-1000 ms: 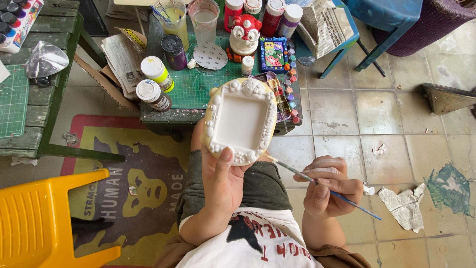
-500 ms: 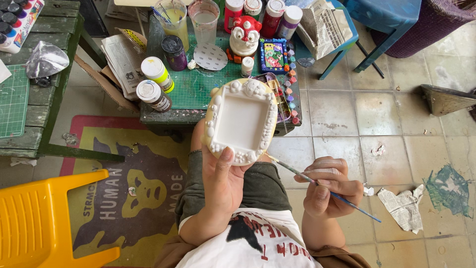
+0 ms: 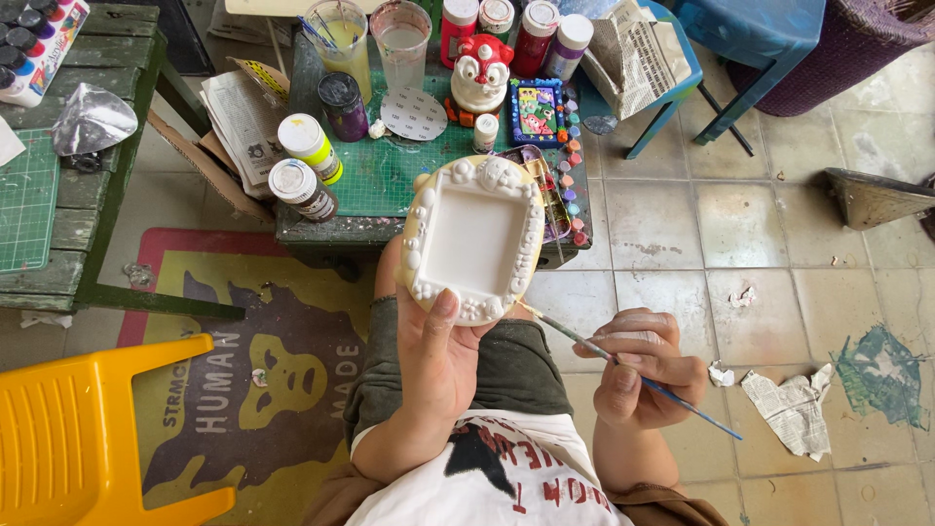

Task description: The person paints the raised decorative border of a small ceramic tray using a fine brush and white paint. They repeatedly dip the brush into a watercolor-style paint palette and apply paint to the tray's edges while holding it in the left hand.

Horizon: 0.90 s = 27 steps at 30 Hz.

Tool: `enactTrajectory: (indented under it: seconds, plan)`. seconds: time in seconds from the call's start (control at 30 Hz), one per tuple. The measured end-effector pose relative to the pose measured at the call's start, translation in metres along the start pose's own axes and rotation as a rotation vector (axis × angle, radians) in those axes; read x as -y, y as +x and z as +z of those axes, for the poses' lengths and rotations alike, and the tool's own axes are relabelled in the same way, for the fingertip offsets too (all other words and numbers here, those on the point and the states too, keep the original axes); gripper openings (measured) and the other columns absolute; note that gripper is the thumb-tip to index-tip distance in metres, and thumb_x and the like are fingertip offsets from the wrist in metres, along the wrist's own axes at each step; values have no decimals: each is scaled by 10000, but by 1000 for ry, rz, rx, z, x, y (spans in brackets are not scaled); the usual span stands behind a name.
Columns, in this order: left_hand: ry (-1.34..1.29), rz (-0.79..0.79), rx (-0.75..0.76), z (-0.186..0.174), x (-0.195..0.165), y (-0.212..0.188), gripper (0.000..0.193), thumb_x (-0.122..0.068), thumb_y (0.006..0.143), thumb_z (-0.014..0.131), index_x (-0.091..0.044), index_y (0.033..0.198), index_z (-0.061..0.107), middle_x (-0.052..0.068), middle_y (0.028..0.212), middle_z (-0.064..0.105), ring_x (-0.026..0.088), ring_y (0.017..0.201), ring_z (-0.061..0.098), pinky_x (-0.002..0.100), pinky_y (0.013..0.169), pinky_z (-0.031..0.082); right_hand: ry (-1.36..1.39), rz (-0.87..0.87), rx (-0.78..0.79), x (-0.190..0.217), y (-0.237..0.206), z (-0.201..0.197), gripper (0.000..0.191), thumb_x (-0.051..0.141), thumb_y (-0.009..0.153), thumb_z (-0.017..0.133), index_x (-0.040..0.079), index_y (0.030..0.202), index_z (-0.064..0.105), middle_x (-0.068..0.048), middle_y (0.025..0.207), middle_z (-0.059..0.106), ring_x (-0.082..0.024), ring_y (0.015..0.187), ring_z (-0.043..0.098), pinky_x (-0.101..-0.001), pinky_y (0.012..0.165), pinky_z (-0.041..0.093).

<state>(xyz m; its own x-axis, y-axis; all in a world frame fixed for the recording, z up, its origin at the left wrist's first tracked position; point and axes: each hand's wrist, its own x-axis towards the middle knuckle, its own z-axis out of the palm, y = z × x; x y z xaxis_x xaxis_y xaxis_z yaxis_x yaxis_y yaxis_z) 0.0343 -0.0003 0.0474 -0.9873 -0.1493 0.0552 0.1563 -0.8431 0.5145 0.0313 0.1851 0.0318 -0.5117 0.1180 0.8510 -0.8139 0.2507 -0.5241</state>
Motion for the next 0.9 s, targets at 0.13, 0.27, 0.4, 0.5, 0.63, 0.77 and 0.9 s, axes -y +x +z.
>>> enactTrajectory:
  seconds: [0.13,0.27,0.4,0.5,0.63,0.77,0.9]
  plan:
    - [1,1,-7,0,0,1,688,-193,1018,639,-57,1566,246,178,1484,474,284,1306,589,440,1045,577,54,24,41,3,1,0,222,236,1062,576,70,1030,433,-152,773,689,-203,734,606,-298,635,533]
    - [-7,-6,-5,-1,-1,0,679,-205,1017,646,-52,1555,261,174,1476,483,281,1293,604,436,1032,585,41,15,50,4,2,0,194,214,1066,558,71,1020,434,-152,758,686,-199,713,595,-294,635,525]
    - [-35,-20,13,-3,-1,0,649,-209,1034,646,-39,1547,287,180,1457,497,273,1265,622,423,1016,591,-61,-52,3,0,4,-1,226,230,1064,555,65,1018,406,-140,734,694,-192,713,549,-306,659,496]
    - [-32,-25,22,-3,-1,0,634,-209,1032,643,-33,1536,302,176,1443,507,269,1251,630,418,1010,598,-101,-16,11,0,4,-3,249,252,1073,559,64,1034,400,-157,743,670,-211,738,580,-311,680,501]
    - [-28,-24,29,-2,-2,0,626,-210,1031,638,-31,1533,311,172,1444,513,266,1256,628,420,1018,596,24,-11,-32,-1,5,-1,246,241,1067,586,72,1012,416,-139,702,653,-213,696,603,-303,655,510]
    - [-31,-24,43,-3,-2,3,625,-205,1036,633,-28,1540,308,179,1435,518,271,1253,631,428,1008,598,-8,38,-58,1,7,-3,240,227,1075,587,64,1006,425,-172,713,667,-200,685,568,-313,671,493]
    - [-41,-40,41,-3,-1,4,626,-204,1036,628,-33,1543,304,178,1430,517,273,1241,632,433,1000,602,42,49,-13,3,8,-2,264,260,1061,602,75,1006,422,-165,720,661,-195,684,611,-308,669,507]
